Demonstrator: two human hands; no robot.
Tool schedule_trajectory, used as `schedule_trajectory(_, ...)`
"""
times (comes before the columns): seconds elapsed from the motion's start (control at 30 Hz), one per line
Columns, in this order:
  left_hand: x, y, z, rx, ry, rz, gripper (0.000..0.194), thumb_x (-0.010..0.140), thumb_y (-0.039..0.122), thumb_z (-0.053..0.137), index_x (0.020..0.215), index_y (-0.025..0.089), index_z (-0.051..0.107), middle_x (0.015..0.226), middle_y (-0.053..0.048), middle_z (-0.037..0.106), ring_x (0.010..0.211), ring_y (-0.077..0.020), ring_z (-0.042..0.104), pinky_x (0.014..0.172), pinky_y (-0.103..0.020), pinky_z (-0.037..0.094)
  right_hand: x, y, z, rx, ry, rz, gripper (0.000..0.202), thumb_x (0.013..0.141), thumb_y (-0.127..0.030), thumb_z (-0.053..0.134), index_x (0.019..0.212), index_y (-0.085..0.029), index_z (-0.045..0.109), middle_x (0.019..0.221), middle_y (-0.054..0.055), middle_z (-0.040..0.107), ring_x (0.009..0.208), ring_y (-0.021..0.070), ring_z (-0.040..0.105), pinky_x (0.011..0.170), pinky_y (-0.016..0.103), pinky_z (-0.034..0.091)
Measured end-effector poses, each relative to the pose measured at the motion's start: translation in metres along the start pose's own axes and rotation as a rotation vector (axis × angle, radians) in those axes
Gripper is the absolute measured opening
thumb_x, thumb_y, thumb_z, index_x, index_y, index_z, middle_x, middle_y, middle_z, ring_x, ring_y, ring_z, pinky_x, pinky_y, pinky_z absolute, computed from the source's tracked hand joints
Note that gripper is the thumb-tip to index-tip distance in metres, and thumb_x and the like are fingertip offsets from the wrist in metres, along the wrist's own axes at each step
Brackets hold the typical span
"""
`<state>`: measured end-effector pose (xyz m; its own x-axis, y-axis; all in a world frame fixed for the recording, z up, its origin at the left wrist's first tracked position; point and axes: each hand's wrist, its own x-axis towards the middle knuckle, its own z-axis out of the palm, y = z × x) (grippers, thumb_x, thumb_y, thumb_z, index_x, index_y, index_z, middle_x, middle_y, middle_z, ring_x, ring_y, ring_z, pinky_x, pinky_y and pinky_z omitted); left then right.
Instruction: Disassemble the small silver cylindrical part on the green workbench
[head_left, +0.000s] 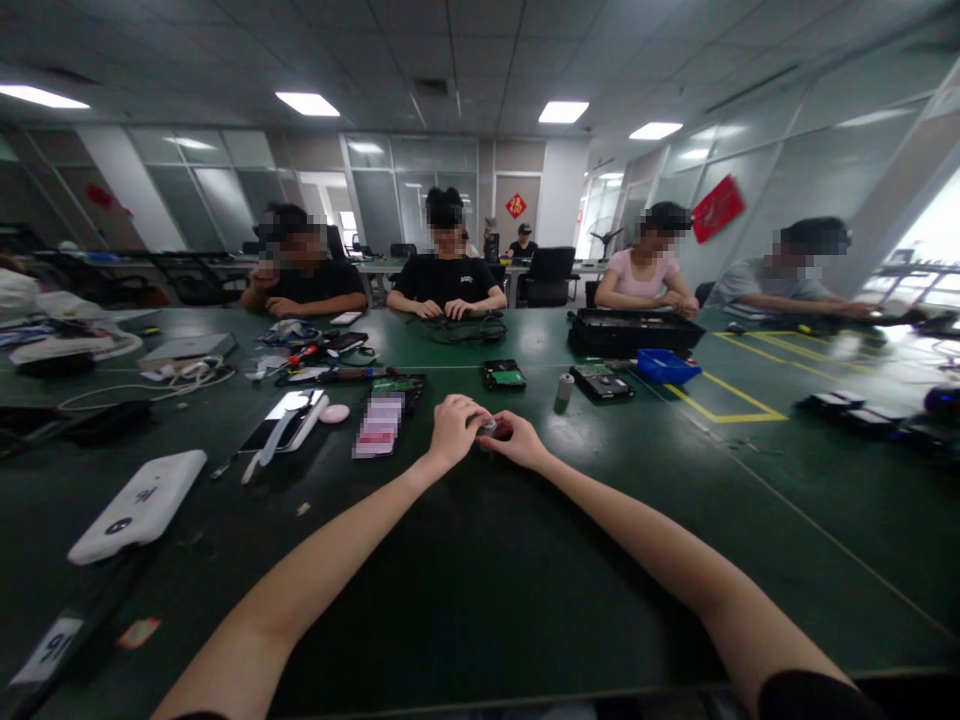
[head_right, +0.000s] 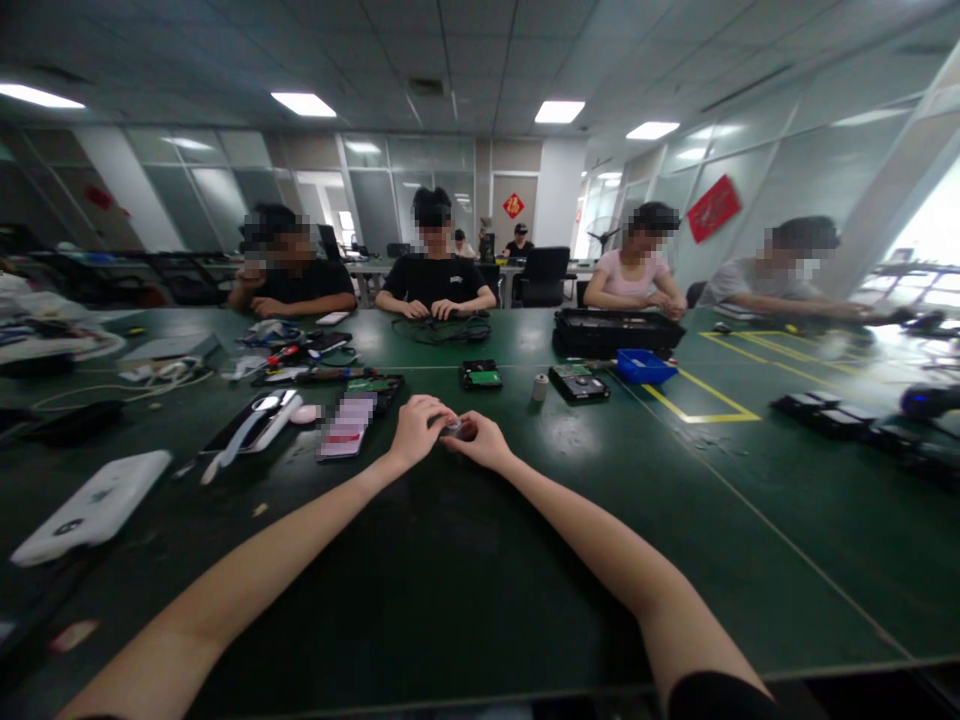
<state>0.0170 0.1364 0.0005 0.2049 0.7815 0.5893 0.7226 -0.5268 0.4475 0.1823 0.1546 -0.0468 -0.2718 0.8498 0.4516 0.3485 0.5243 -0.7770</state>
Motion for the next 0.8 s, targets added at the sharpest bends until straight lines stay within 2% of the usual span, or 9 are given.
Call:
schedule_trajectory(0.13,0.001,-0.001,-0.004,-0.008,0.035,-0.029,0.015,0.088,0.028,0.059,0.084,0.023,0.073,0.093,-0.004,0.072,0.103,-0.0240,0.055,0.092,-0.040,0.042,0.000,0.000,-0.001,0.004,-0.003,0.003,0.042,0.065,-0.044,0.076,0.094,-0.017,0.062,0.075,0.001,0.069,0.068,0.0151,0.065,0.066,0.027,0.053)
schedule_trajectory(0.27,0.002,-0.018,-0.008,0.006,0.068,-0.078,0.022,0.090,0.033,0.055,0.087,0.022,0.073,0.095,-0.005,0.072,0.100,-0.0232,0.059,0.090,-0.036,0.044,0.000,0.000,-0.002,0.007,0.001,-0.001,0.042,0.065,-0.044,0.077,0.094,-0.018,0.062,0.075,0.001,0.069,0.069,0.0156,0.065,0.067,0.028,0.053)
schedule_trajectory(0.47,-0.013,-0.044,-0.001,0.037,-0.042,-0.119,0.015,0.083,0.031,0.063,0.079,0.025,0.076,0.084,-0.002,0.075,0.089,-0.0225,0.062,0.083,-0.034,0.046,-0.001,0.000,-0.001,0.010,-0.003,-0.010,0.043,0.065,-0.046,0.076,0.093,-0.018,0.061,0.075,0.001,0.069,0.068,0.0159,0.064,0.065,0.028,0.052)
schedule_trajectory(0.63,-0.017,-0.048,0.006,0.025,-0.107,-0.104,0.012,0.078,0.033,0.069,0.086,0.026,0.076,0.093,-0.002,0.075,0.095,-0.0226,0.060,0.088,-0.036,0.042,0.000,0.002,-0.001,0.015,-0.024,-0.003,0.043,0.066,-0.046,0.075,0.095,-0.018,0.061,0.076,0.001,0.068,0.069,0.0160,0.064,0.065,0.028,0.052)
schedule_trajectory(0.8,-0.015,-0.045,0.005,-0.008,-0.076,-0.100,0.012,0.081,0.032,0.066,0.080,0.024,0.075,0.093,-0.004,0.075,0.096,-0.0227,0.059,0.092,-0.040,0.040,0.000,0.003,0.000,0.006,-0.031,0.000,0.043,0.067,-0.047,0.074,0.096,-0.018,0.060,0.080,0.002,0.069,0.072,0.0164,0.065,0.068,0.028,0.052)
